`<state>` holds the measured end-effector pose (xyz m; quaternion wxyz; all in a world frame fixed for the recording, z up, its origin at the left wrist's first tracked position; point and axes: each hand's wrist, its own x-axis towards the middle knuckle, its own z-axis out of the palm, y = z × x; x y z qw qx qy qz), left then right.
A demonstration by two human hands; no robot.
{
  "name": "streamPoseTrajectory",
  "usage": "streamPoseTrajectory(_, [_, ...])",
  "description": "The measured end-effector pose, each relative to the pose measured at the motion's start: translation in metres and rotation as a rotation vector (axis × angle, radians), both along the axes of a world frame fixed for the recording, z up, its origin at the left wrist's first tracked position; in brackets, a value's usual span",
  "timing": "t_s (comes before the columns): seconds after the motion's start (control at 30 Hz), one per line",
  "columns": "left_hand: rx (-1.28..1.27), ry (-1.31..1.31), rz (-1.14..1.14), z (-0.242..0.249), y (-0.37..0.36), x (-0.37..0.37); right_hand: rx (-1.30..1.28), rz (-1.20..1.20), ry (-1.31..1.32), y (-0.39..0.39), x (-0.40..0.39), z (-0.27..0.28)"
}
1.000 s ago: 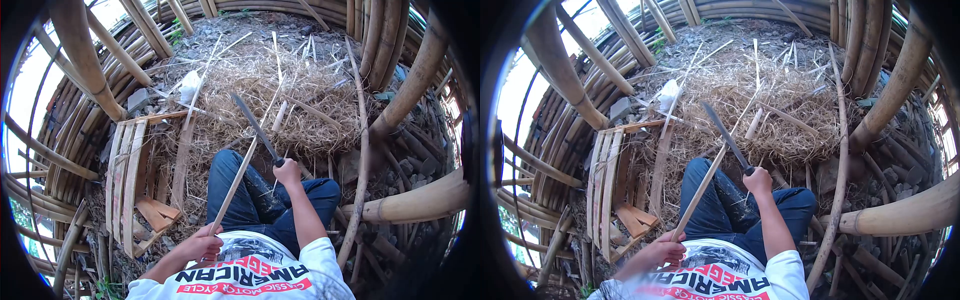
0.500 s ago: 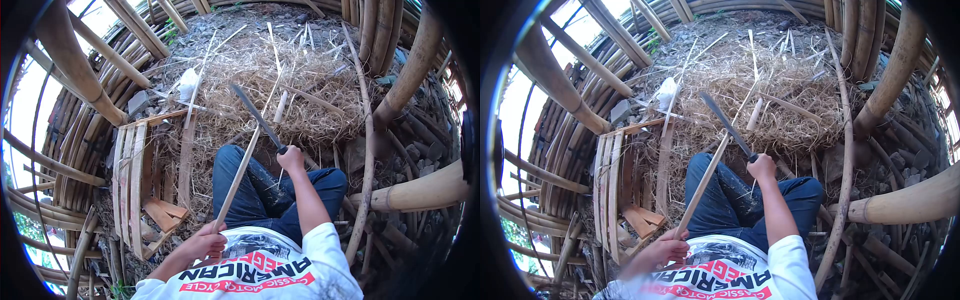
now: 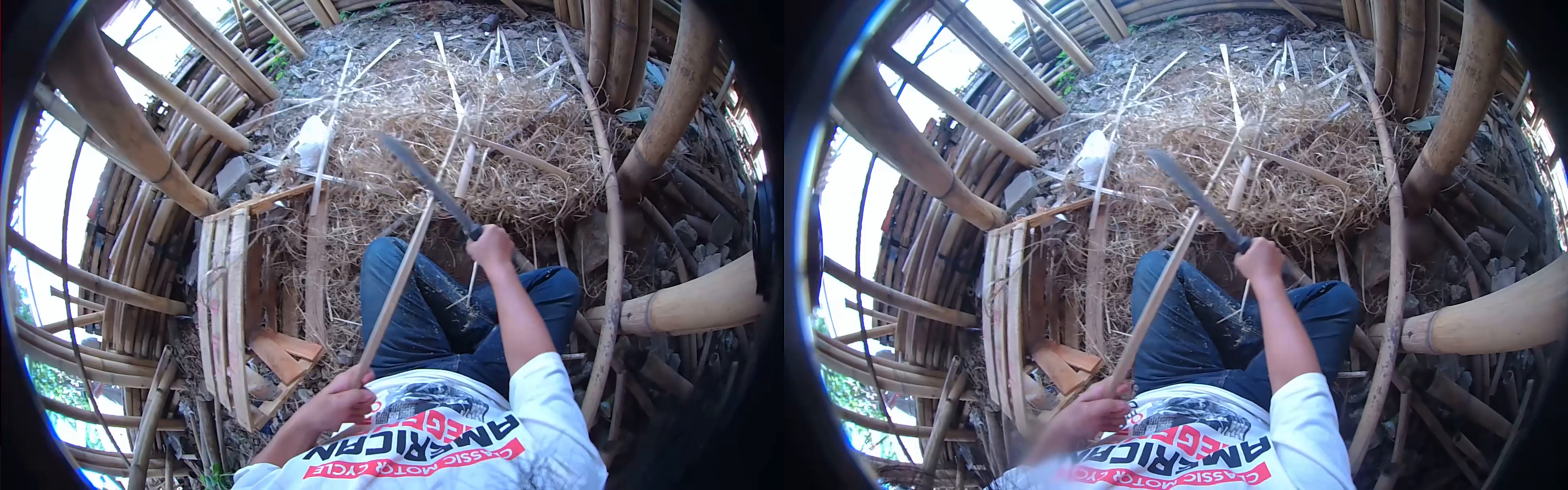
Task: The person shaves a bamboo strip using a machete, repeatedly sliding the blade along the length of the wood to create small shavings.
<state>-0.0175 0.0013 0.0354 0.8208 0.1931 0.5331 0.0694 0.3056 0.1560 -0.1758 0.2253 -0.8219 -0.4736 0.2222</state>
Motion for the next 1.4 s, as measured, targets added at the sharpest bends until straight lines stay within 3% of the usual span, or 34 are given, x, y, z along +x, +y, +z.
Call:
streamPoseTrajectory(0.07, [0.023, 0.127, -0.078, 0.005, 0.003, 0.008, 0.008, -0.087, -0.016, 0.009, 0.004, -0.001])
streamPoseTrajectory(0.13, [0.041, 0.094, -0.106, -0.006, 0.008, 0.001, -0.009, -0.057, -0.026, 0.000, -0.002, 0.014])
streamPoseTrajectory(0.2, [-0.005, -0.154, -0.047, -0.025, 0.015, -0.012, 0.116, 0.070, -0.124, -0.017, -0.019, 0.015])
streamPoseTrajectory(0.4, [-0.041, -0.223, -0.015, -0.026, 0.025, -0.014, 0.242, 0.192, 0.121, -0.035, -0.071, 0.018])
streamPoseTrajectory(0.6, [0.019, 0.027, -0.038, 0.005, 0.010, -0.006, -0.008, -0.134, 0.110, 0.006, -0.005, -0.017])
streamPoseTrajectory(0.63, [-0.012, -0.029, -0.031, 0.003, 0.008, -0.006, -0.001, -0.131, 0.112, 0.007, -0.008, -0.020])
streamPoseTrajectory(0.73, [-0.023, -0.201, -0.022, -0.010, 0.017, -0.015, 0.085, -0.045, 0.099, -0.011, -0.015, 0.006])
streamPoseTrajectory(1.0, [-0.033, -0.127, -0.001, -0.034, 0.027, -0.008, 0.296, 0.286, 0.167, -0.067, -0.091, 0.032])
streamPoseTrajectory(1.1, [0.162, -0.004, -0.098, -0.036, 0.025, -0.008, 0.247, 0.369, 0.352, -0.089, -0.104, 0.069])
streamPoseTrajectory(1.17, [0.555, 0.247, -0.364, -0.048, 0.022, -0.009, 0.217, 0.392, 0.474, -0.102, -0.112, 0.083])
streamPoseTrajectory(1.3, [0.816, 0.483, -0.614, -0.042, 0.021, 0.001, 0.195, 0.435, 0.534, -0.127, -0.117, 0.104])
streamPoseTrajectory(1.4, [0.934, 0.481, -0.603, -0.046, 0.022, 0.000, 0.260, 0.584, 0.476, -0.142, -0.119, 0.106])
